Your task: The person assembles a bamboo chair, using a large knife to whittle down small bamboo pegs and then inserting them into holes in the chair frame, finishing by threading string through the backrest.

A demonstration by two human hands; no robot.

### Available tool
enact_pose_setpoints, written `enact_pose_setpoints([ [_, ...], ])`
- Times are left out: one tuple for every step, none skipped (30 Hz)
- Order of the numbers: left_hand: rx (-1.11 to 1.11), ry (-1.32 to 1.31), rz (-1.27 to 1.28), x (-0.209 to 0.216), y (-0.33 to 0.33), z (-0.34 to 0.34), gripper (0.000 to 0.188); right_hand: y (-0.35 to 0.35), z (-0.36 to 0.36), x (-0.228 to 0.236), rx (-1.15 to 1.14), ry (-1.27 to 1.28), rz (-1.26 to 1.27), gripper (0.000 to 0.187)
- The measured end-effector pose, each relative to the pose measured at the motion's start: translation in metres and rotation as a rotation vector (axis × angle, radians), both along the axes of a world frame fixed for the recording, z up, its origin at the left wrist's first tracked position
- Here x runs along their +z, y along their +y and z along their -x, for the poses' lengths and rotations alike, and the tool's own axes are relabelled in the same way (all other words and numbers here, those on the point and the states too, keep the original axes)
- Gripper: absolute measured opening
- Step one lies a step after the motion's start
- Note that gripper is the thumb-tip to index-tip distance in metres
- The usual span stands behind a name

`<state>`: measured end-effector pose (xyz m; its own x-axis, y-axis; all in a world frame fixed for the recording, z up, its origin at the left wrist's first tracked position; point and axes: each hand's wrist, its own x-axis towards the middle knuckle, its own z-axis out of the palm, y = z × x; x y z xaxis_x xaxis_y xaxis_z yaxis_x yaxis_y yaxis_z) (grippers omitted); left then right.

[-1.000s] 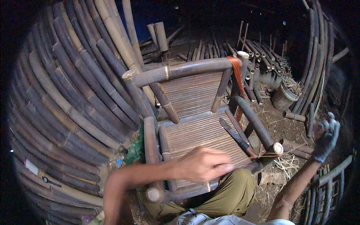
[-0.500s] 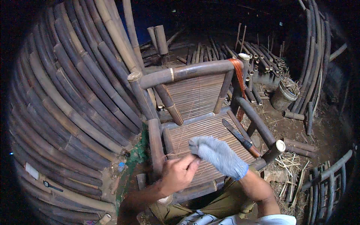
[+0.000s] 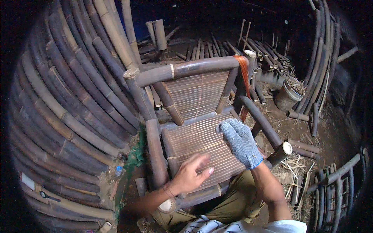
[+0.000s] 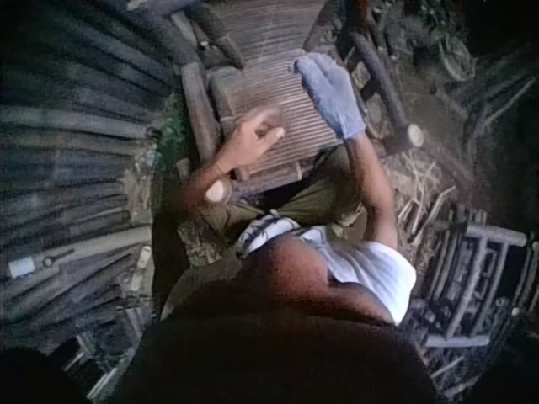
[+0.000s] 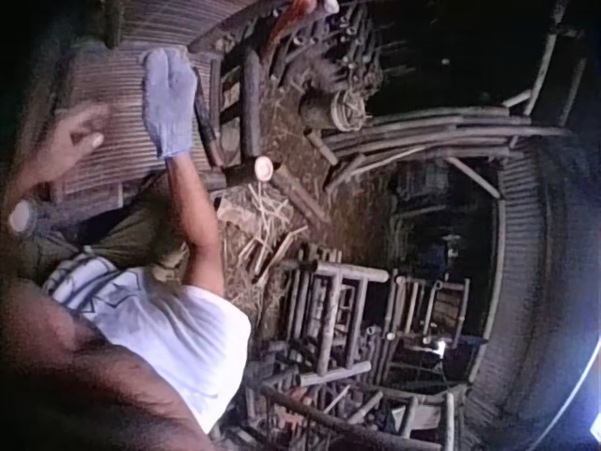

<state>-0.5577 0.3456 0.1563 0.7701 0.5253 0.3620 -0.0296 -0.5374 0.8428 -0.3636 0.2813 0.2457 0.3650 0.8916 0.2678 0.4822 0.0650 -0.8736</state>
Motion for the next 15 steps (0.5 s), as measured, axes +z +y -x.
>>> enact_pose_setpoints([
  [-0.013,-0.016,-0.057,0.005,0.007,-0.004,0.053,0.002,-0.002,-0.001,0.009,-0.102,-0.063,0.024],
  [-0.119,-0.08,0.148,0.01,0.014,-0.01,0.054,0.005,-0.002,-0.005,0.024,-0.197,-0.119,0.024],
  [-0.223,-0.15,0.353,0.016,0.018,-0.02,0.055,0.006,0.0,-0.008,0.01,-0.228,-0.13,0.024],
  [-0.325,-0.222,0.558,0.021,0.022,-0.029,0.056,0.008,0.002,-0.013,-0.022,-0.247,-0.169,0.025],
  [-0.324,-0.213,0.547,0.03,0.025,-0.039,0.052,0.01,0.002,-0.018,-0.057,-0.267,-0.212,0.025],
  [-0.332,-0.209,0.533,0.04,0.028,-0.048,0.048,0.009,0.001,-0.019,-0.097,-0.294,-0.257,0.025],
  [-0.341,-0.205,0.52,0.047,0.031,-0.055,0.045,0.007,-0.003,-0.017,-0.132,-0.296,-0.255,0.025],
  [-0.347,-0.092,0.48,0.047,0.037,-0.058,0.038,0.006,-0.006,-0.016,-0.145,-0.274,-0.256,0.025],
  [-0.355,0.021,0.439,0.044,0.046,-0.059,0.032,0.007,-0.011,-0.014,-0.16,-0.252,-0.255,0.025],
  [-0.364,0.134,0.397,0.041,0.051,-0.06,0.027,0.008,-0.017,-0.012,-0.176,-0.231,-0.255,0.024],
  [-0.352,0.087,0.36,0.042,0.05,-0.059,0.023,0.008,-0.023,-0.013,-0.171,-0.218,-0.239,0.025],
  [-0.345,0.133,0.413,0.044,0.053,-0.057,0.025,0.009,-0.031,-0.015,-0.202,-0.216,-0.24,0.025],
  [-0.338,0.181,0.466,0.048,0.059,-0.053,0.026,0.01,-0.038,-0.018,-0.232,-0.213,-0.242,0.025],
  [-0.32,0.234,0.51,0.055,0.064,-0.046,0.027,0.012,-0.044,-0.018,-0.257,-0.204,-0.252,0.026],
  [-0.3,0.226,0.51,0.057,0.069,-0.044,0.029,0.012,-0.055,-0.022,-0.277,-0.256,-0.26,0.026],
])
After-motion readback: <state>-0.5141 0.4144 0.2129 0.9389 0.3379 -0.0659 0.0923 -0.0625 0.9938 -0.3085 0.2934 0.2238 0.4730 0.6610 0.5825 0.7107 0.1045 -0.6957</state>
